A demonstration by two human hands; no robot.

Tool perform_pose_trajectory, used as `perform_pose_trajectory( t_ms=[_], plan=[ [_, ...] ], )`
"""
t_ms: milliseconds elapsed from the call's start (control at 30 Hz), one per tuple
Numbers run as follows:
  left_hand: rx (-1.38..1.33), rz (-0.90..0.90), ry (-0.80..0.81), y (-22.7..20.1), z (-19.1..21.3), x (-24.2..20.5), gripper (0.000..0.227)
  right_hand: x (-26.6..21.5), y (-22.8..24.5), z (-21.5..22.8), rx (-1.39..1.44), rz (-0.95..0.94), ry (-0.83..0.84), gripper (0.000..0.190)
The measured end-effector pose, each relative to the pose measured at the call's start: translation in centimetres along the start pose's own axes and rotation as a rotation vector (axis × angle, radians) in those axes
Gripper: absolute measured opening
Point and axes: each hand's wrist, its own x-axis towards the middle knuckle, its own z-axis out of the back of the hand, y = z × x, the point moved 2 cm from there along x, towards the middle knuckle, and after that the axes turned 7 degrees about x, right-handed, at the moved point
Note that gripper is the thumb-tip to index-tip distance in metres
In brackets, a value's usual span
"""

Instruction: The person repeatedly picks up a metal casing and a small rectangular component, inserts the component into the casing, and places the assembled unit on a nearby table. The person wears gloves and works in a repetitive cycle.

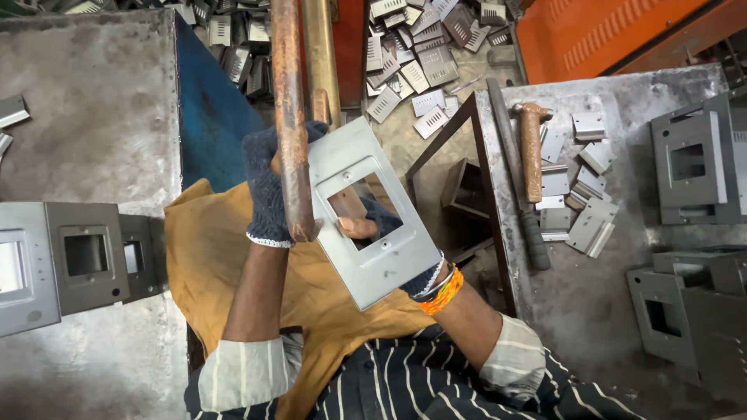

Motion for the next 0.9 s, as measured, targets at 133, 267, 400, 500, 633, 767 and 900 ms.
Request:
perform_pose_trajectory(
  t_ms=[133, 267, 400, 500, 633, 767, 900],
  plan=[
    [0.170, -0.123, -0.003, -0.1, 0.2, -0.3, 0.024, -0.1, 0.1, -0.2, 0.059, -0.021, -0.020, 0.054],
    [0.254, -0.173, -0.024, 2.5, 0.3, -1.0, 0.028, -0.1, 0.4, -0.5, 0.017, 0.003, -0.013, 0.048],
    [0.200, -0.093, -0.039, 3.0, 0.5, -1.2, 0.027, -0.3, 0.6, -0.5, -0.005, 0.011, -0.011, 0.047],
    [0.239, -0.160, -0.045, 0.2, 0.5, -0.4, 0.026, -0.6, 0.1, 0.1, 0.021, -0.099, -0.076, 0.050],
    [0.257, -0.074, 0.056, -2.7, -0.1, 0.4, 0.014, -0.3, -0.7, 1.1, -0.045, -0.106, -0.056, 0.052],
    [0.164, -0.215, -0.019, -3.2, -0.2, 0.0, 0.020, -0.4, 0.2, 0.2, -0.039, -0.091, -0.030, 0.061],
    [0.062, -0.001, 0.011, -2.6, -0.1, 0.4, 0.021, -0.6, -0.1, 0.8, -0.109, -0.112, -0.114, 0.062]
  ],
)
